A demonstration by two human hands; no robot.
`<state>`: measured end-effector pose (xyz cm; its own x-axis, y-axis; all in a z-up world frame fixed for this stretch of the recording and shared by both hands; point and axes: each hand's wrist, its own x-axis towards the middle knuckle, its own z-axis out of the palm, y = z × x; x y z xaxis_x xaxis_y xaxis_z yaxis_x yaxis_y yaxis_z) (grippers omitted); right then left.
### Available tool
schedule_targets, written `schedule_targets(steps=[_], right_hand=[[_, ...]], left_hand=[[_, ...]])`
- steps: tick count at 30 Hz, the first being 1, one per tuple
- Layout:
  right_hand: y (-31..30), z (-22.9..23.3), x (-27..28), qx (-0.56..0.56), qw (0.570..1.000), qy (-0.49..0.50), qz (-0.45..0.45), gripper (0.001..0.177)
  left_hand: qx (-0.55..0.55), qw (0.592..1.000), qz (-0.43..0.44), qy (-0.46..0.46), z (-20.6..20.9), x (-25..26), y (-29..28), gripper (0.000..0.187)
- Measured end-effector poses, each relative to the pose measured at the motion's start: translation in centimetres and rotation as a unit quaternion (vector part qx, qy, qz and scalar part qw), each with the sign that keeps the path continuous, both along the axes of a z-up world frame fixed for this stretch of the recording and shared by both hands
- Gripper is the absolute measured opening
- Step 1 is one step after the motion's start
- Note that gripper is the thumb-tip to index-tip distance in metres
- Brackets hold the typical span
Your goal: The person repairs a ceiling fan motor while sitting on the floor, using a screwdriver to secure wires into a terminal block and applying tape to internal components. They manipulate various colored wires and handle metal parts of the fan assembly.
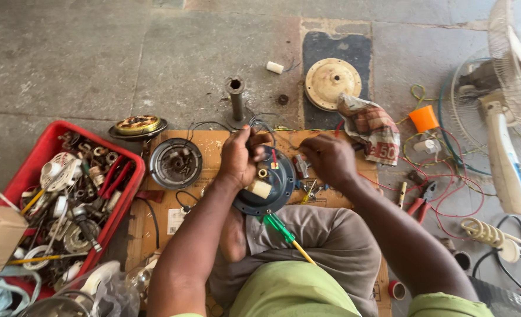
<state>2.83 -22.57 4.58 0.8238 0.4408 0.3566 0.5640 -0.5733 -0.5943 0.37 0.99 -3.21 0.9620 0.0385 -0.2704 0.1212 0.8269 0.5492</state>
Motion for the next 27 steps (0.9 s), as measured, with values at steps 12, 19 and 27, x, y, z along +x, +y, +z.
schedule_targets(steps=[12,19,27], right_hand=[[2.7,2.6,-0.4,-0.021,0.963,0.110,0.245,0.015],[4.9,3.6,2.6,0.025,0.968,0.081,0.236,0.015],[4.0,2.6,5.8,0.062,0.980,0.139,0.131,0.015]], left_hand=[[-0.015,0.997,0.040,0.065,5.6,-0.9,-1.5,0.020],[0.086,0.983,-0.150,0.055,3.2,0.8,-1.2,0.027],[0.056,0.969,-0.235,0.056,4.4,1.2,-0.7,0.036]])
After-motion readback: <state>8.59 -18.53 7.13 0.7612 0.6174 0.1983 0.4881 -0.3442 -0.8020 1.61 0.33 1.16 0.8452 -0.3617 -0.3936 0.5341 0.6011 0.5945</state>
